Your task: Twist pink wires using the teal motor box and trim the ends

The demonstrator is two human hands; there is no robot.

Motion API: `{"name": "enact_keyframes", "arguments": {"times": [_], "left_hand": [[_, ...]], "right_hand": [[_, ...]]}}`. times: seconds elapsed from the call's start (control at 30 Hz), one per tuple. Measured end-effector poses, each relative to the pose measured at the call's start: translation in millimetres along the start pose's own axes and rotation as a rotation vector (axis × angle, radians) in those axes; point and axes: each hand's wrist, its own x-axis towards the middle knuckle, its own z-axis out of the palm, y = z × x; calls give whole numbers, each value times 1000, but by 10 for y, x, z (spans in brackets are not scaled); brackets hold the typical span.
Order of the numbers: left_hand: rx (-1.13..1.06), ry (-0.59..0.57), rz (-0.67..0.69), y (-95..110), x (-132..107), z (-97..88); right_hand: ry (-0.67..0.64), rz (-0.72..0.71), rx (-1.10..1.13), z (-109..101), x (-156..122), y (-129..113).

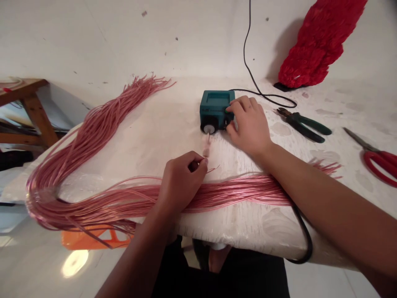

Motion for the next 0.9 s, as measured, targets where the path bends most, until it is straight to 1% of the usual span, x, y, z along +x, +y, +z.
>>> {"name": "enact_keyframes", "arguments": {"times": [0.23, 0.37, 0.53, 0.67, 0.8, 0.9], "left_hand": [[-15, -13, -19, -15, -6, -21], [15, -23, -15, -9, -75, -74], [-6, -23, -51, 62, -281, -179], [-10, -42, -69, 125, -461, -299], [-11, -70, -7, 165, -608, -435], [-48, -82, 50, 189, -717, -525]], "right_hand": [[30, -22, -7, 12, 4, 18], [61, -22, -10, 16, 0, 26], [83, 2, 22, 22, -9, 22], [113, 38, 63, 13, -7, 24], [164, 67, 77, 0, -8, 20], [167, 83, 85, 7, -13, 29]]}}
